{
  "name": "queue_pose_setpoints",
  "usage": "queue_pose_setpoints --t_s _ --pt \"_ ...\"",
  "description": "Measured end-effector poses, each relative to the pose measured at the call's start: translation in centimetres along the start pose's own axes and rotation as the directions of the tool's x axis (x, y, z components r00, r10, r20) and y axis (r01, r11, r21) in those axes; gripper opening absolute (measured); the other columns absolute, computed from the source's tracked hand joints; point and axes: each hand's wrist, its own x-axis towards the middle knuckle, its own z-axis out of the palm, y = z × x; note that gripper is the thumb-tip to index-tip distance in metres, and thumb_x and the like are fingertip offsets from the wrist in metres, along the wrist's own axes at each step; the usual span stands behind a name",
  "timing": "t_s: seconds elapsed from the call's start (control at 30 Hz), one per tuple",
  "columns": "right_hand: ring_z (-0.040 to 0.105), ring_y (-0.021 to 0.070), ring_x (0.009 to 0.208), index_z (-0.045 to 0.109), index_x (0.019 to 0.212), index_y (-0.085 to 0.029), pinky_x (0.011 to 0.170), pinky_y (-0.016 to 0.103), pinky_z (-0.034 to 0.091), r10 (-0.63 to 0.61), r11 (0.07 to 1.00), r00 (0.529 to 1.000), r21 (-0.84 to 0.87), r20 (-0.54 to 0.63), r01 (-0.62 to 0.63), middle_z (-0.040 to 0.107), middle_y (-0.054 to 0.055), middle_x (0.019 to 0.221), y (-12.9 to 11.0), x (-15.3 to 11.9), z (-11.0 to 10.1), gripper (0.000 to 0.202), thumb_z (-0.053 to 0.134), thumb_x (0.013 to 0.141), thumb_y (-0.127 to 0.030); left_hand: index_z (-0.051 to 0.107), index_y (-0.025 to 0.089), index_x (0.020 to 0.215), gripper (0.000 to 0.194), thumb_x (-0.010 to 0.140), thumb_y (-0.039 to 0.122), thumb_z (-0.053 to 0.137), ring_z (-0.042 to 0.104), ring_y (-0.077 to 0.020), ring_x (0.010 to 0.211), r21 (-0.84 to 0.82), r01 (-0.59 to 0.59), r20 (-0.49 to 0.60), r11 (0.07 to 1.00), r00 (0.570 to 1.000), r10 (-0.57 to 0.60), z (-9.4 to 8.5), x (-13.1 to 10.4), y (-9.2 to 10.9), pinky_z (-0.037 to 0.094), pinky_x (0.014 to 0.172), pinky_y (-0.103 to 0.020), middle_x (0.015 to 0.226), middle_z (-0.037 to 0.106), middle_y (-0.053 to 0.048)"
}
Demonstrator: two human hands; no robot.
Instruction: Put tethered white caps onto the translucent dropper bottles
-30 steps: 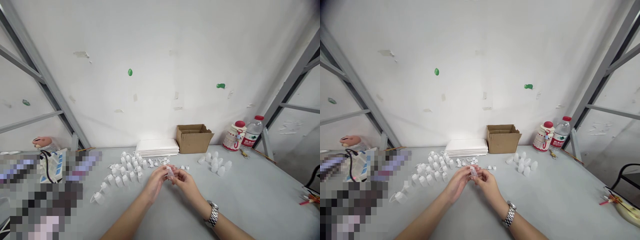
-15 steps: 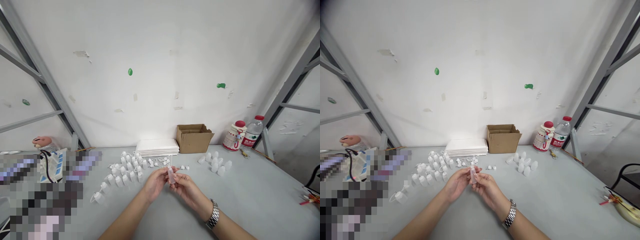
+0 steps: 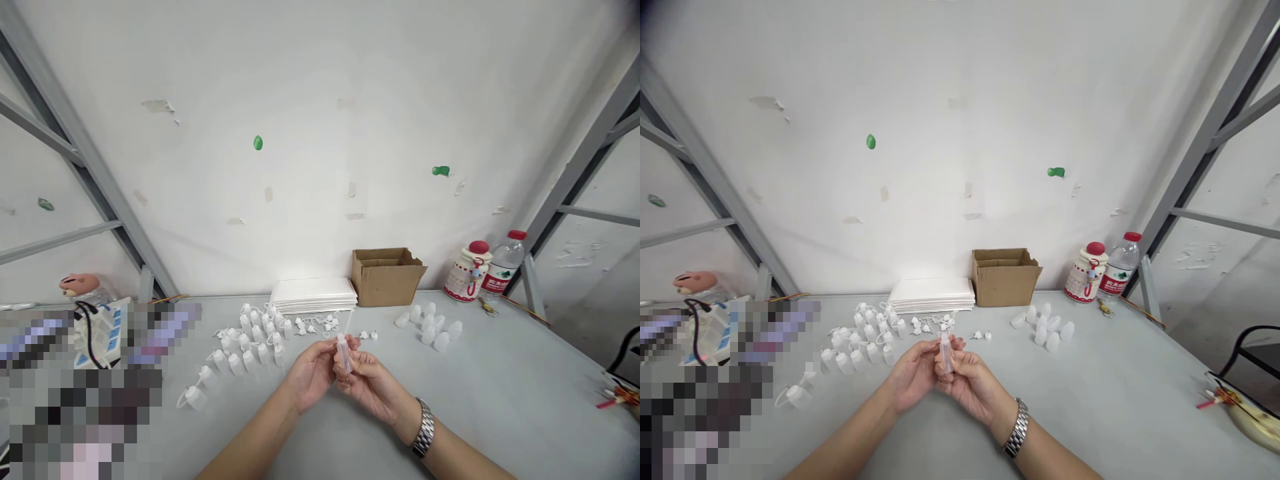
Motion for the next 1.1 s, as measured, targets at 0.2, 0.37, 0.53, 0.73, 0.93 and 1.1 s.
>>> queue_pose_setpoints --t_s 0.2,0.37,0.53,0.73,0.93,1.1 --pt "0.031 0.0075 0.051 0.060 0.064 -0.014 0.054 0.023 0.031 0.009 1.000 1.000 -0.013 -0.004 -0.010 0.044 -0.003 0.057 0.2 0.0 0.2 0.023 0.076 0.062 -0.030 0.067 0.011 0.091 0.027 0.075 0.024 0.049 0.056 -0.0223 0.105 -0.088 0.031 0.001 0.996 1.000 -0.031 -0.2 0.1 -0.1 0.044 0.082 -0.028 0.103 0.067 -0.010" --pt "0.031 0.0070 0.051 0.059 0.064 -0.013 0.054 0.023 0.030 0.026 1.000 1.000 0.003 0.003 -0.026 0.044 -0.003 0.057 0.2 -0.1 0.2 0.021 0.076 0.063 -0.026 0.066 0.011 0.091 0.027 0.075 0.025 0.050 0.058 -0.0219 0.099 -0.108 0.047 0.041 0.993 0.998 -0.043 -0.3 0.1 -0.3 0.046 0.071 -0.027 0.101 0.067 -0.010" --pt "0.030 0.0071 0.050 0.060 0.064 -0.012 0.052 0.022 0.029 0.027 1.000 0.999 0.016 0.024 -0.027 0.043 -0.004 0.054 0.2 -0.1 0.1 0.019 0.074 0.065 -0.025 0.067 0.011 0.088 0.026 0.075 0.023 0.048 0.057 -0.0224 0.102 -0.134 0.063 0.034 0.989 0.998 -0.058 -0.1 0.0 -0.2 0.045 0.080 -0.030 0.096 0.068 -0.010" --pt "0.029 0.0073 0.049 0.059 0.062 -0.013 0.052 0.023 0.028 0.045 0.999 0.998 -0.013 0.051 -0.044 0.042 -0.004 0.052 0.7 -0.1 0.0 0.019 0.072 0.066 -0.025 0.068 0.011 0.081 0.024 0.074 0.024 0.049 0.057 -0.0233 0.105 -0.175 0.088 0.023 0.981 0.996 -0.086 -0.4 0.1 -0.4 0.038 0.094 -0.033 0.092 0.070 -0.009" --pt "0.034 0.0084 0.051 0.057 0.060 -0.014 0.053 0.023 0.031 0.021 0.993 0.998 -0.115 0.052 -0.015 0.044 -0.003 0.053 0.2 -0.2 0.6 0.024 0.071 0.069 -0.032 0.070 0.013 0.082 0.023 0.076 0.026 0.051 0.058 -0.0241 0.102 -0.091 0.053 0.004 0.994 0.999 -0.053 0.1 -0.1 -0.3 0.042 0.088 -0.033 0.097 0.069 -0.008" --pt "0.048 0.0116 0.061 0.060 0.074 -0.017 0.061 0.026 0.039 -0.218 0.895 0.976 -0.403 -0.021 0.191 0.054 -0.001 0.069 -1.0 -0.4 1.1 0.024 0.071 0.068 -0.038 0.068 0.015 0.096 0.028 0.076 0.029 0.053 0.052 -0.0257 0.110 0.099 -0.196 -0.084 0.976 0.975 0.204 0.7 -0.3 0.1 0.038 0.091 -0.034 0.104 0.067 -0.009"
